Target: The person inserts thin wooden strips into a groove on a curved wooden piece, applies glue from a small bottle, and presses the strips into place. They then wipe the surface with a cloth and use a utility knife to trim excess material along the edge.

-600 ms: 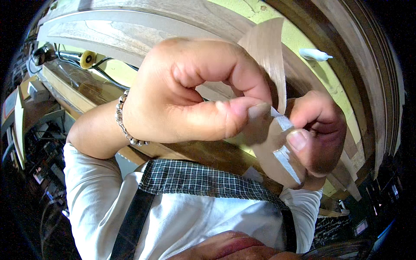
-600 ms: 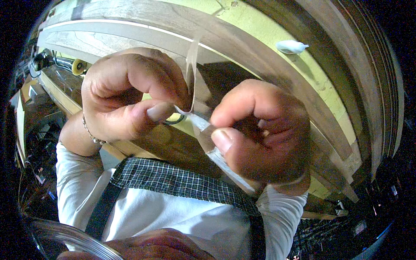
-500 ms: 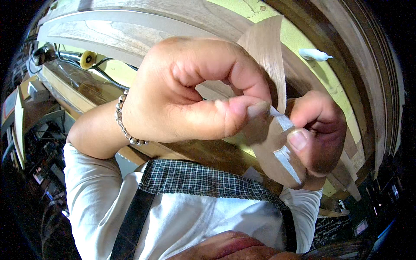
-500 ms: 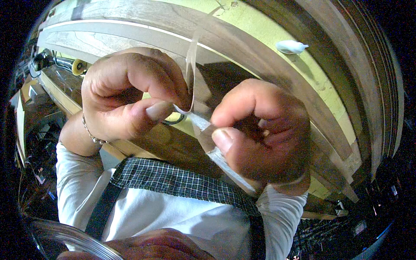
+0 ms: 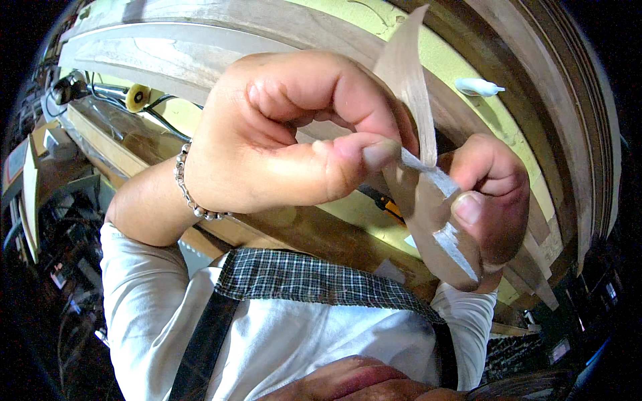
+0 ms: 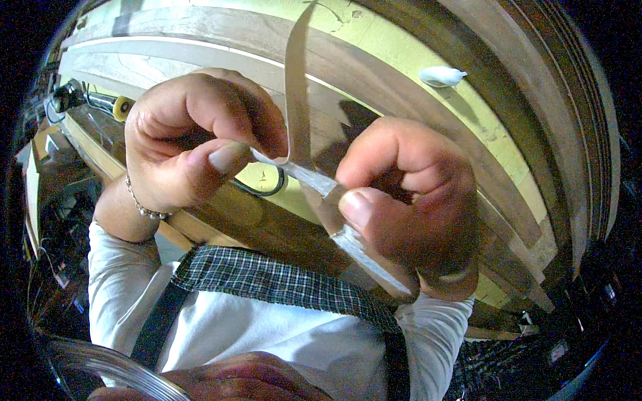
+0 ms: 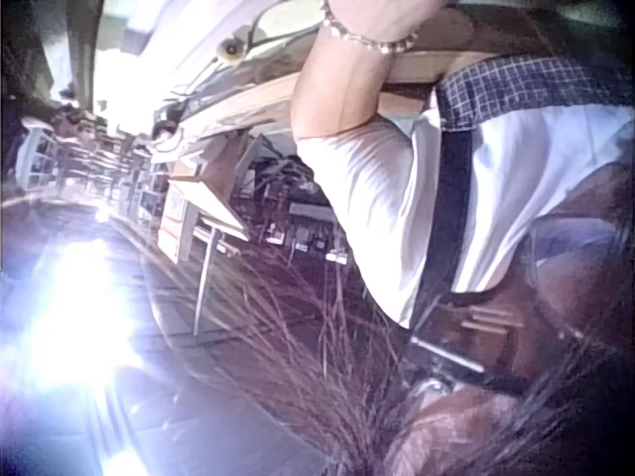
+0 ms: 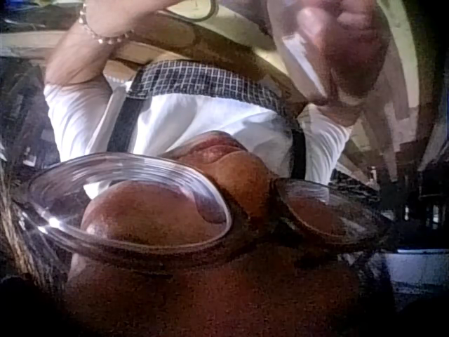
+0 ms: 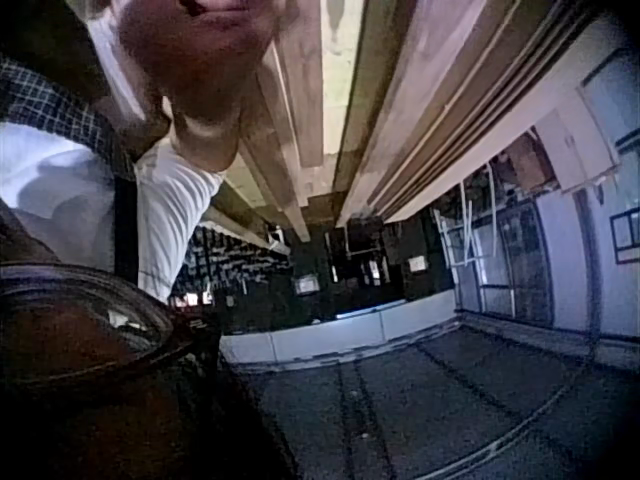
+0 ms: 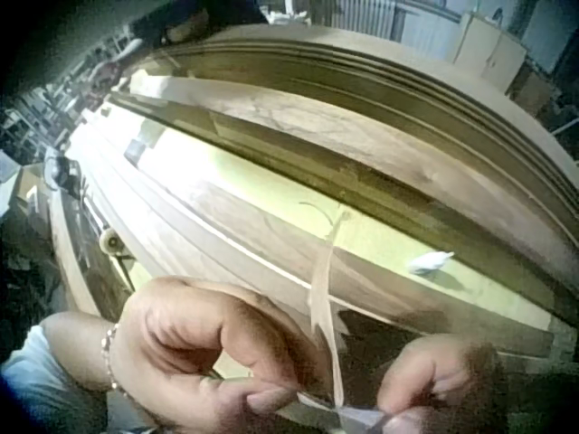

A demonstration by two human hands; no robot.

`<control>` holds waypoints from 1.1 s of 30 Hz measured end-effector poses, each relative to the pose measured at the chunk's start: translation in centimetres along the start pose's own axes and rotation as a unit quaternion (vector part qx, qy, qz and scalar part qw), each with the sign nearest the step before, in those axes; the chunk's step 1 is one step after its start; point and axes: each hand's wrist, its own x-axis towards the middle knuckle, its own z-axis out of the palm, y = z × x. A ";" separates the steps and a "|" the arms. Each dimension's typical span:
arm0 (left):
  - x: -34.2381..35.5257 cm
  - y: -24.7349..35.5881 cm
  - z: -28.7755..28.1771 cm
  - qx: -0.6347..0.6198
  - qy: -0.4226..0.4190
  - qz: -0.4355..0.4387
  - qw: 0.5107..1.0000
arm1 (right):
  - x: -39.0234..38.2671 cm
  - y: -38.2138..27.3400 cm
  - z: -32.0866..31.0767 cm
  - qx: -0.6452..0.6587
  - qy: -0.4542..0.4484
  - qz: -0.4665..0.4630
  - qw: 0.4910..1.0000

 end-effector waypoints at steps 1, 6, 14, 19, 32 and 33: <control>0.0 0.1 0.0 0.003 0.002 0.001 1.000 | 0.0 0.1 -0.1 0.012 -0.001 0.005 1.000; 0.2 0.5 0.1 -0.021 0.021 -0.009 1.000 | -0.2 -0.2 -0.3 0.022 0.036 0.031 0.999; 0.8 0.4 -0.5 -0.066 0.046 -0.023 0.996 | 0.2 -0.9 -0.6 0.130 0.044 0.082 0.987; 1.2 0.3 -1.5 -0.111 0.040 -0.043 0.992 | 0.0 -1.1 -0.6 0.173 0.047 0.062 0.982; 1.9 1.2 -3.3 -0.236 0.094 -0.052 0.966 | -0.6 -1.9 -2.5 0.207 0.029 -0.045 0.977; 1.8 1.0 -3.5 -0.240 0.092 -0.039 0.966 | -0.8 -1.9 -2.6 0.206 0.026 -0.043 0.977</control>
